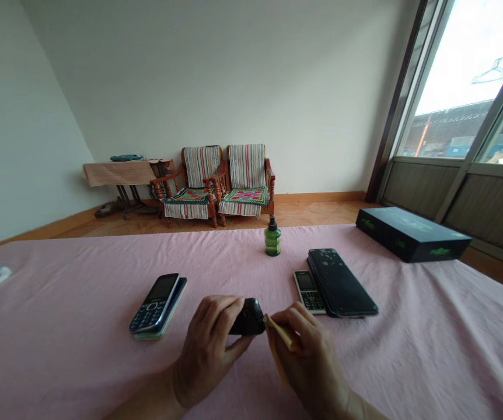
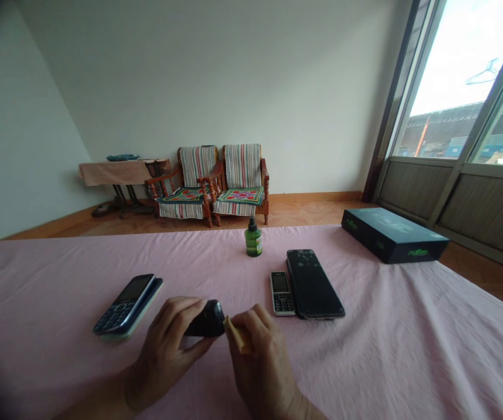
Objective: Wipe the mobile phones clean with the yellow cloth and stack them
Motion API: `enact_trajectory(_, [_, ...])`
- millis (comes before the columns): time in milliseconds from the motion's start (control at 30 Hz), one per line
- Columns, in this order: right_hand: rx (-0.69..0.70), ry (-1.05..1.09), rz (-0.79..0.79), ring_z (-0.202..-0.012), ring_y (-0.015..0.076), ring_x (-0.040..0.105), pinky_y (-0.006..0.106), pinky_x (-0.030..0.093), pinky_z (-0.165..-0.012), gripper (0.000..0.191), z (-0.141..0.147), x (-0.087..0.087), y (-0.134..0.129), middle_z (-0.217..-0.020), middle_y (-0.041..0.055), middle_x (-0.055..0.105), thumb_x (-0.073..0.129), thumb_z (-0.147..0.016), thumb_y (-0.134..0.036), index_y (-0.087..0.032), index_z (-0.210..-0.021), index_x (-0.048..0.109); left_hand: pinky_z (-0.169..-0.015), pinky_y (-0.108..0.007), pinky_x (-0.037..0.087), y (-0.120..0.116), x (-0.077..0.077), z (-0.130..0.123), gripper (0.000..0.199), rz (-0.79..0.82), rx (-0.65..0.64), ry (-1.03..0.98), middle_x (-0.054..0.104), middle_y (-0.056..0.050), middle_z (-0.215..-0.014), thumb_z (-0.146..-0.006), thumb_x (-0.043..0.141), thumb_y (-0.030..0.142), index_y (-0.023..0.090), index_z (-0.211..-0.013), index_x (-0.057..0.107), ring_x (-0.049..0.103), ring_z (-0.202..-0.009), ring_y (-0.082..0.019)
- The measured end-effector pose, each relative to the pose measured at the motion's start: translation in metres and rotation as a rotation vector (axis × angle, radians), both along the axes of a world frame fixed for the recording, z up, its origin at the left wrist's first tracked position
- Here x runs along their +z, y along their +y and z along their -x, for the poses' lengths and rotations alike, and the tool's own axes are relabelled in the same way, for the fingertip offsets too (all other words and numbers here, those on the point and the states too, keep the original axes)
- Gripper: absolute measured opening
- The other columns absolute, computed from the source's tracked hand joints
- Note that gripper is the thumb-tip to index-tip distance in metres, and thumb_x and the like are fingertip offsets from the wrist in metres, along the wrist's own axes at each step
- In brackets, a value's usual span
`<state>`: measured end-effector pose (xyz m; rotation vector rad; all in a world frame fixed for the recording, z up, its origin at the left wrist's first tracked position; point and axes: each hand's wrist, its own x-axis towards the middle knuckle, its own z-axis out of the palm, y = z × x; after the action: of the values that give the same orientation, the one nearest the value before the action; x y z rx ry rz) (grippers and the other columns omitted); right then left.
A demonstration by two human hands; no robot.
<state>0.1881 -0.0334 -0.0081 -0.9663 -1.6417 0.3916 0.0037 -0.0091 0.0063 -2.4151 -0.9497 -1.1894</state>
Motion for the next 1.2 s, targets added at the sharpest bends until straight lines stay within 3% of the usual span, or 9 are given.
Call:
enact_trajectory(233, [0.008,-0.098,-0.132,-0.066,0.0138,0.055,0.023,0.047,-0.059,0.016,0.0004,0.0103,-0.0029,-0.077,0.0037,0.055,0.046,-0.088,-0.008,-0.018,-0.088,0.058,-0.086,-0.038,0.05,-0.0013,-0.0028,0.0012,0.034,0.028,-0.089,0.101,0.059,-0.011,-0.102,-0.087,0.062,0.023,0.013,-0.118,0.05,0.055,-0.098,-0.024])
enact_trajectory(333, [0.013,-0.176,-0.171,-0.069,0.0149,0.056,0.025,0.048,-0.061,0.019,-0.0006,0.0087,-0.0041,-0.079,0.0047,0.056,0.044,-0.089,-0.008,-0.019,-0.092,0.059,-0.086,-0.039,0.05,0.0004,-0.0037,0.0024,0.035,0.013,-0.061,0.089,0.06,-0.011,-0.102,-0.088,0.061,0.025,0.013,-0.118,0.05,0.056,-0.097,-0.024])
enact_trajectory(467, [0.032,-0.208,-0.161,-0.069,0.0149,0.055,0.025,0.048,-0.061,0.018,-0.0006,0.0055,-0.0045,-0.078,0.0044,0.055,0.043,-0.091,-0.01,-0.019,-0.089,0.058,-0.084,-0.038,0.051,0.0018,-0.005,0.0028,0.036,0.019,-0.023,0.041,0.059,-0.012,-0.101,-0.088,0.061,0.029,0.013,-0.118,0.05,0.057,-0.096,-0.025])
enact_trajectory(667, [0.009,-0.156,-0.166,-0.069,0.0142,0.054,0.025,0.047,-0.062,0.017,-0.0023,0.0073,-0.0041,-0.079,0.004,0.055,0.042,-0.092,-0.012,-0.019,-0.087,0.056,-0.087,-0.039,0.051,-0.0011,-0.0048,0.0018,0.034,0.017,-0.107,0.113,0.061,-0.011,-0.1,-0.087,0.062,0.024,0.013,-0.117,0.052,0.058,-0.097,-0.024])
enact_trajectory(867, [0.052,-0.176,-0.168,-0.069,0.0143,0.054,0.025,0.047,-0.061,0.017,-0.0007,0.0057,-0.0036,-0.078,0.0039,0.054,0.042,-0.092,-0.01,-0.018,-0.088,0.056,-0.082,-0.036,0.052,0.0003,-0.0009,0.0014,0.034,0.007,-0.067,0.013,0.06,-0.011,-0.099,-0.087,0.062,0.025,0.014,-0.116,0.051,0.058,-0.095,-0.024])
enact_trajectory(1033, [0.032,-0.161,-0.184,-0.071,0.0146,0.055,0.025,0.048,-0.062,0.016,-0.0022,0.0103,-0.0045,-0.081,0.0047,0.056,0.043,-0.093,-0.012,-0.019,-0.091,0.057,-0.086,-0.038,0.052,-0.0013,-0.0021,0.0011,0.032,0.025,-0.12,0.08,0.061,-0.011,-0.1,-0.088,0.06,0.026,0.014,-0.117,0.052,0.058,-0.097,-0.024])
enact_trajectory(1200, [0.055,-0.201,-0.153,-0.068,0.0146,0.053,0.025,0.048,-0.06,0.019,-0.0014,0.005,-0.0058,-0.077,0.0045,0.054,0.041,-0.092,-0.011,-0.018,-0.086,0.057,-0.082,-0.036,0.054,0.0018,-0.0031,0.0024,0.033,0.022,-0.036,-0.015,0.061,-0.01,-0.099,-0.088,0.061,0.031,0.016,-0.116,0.052,0.059,-0.094,-0.023])
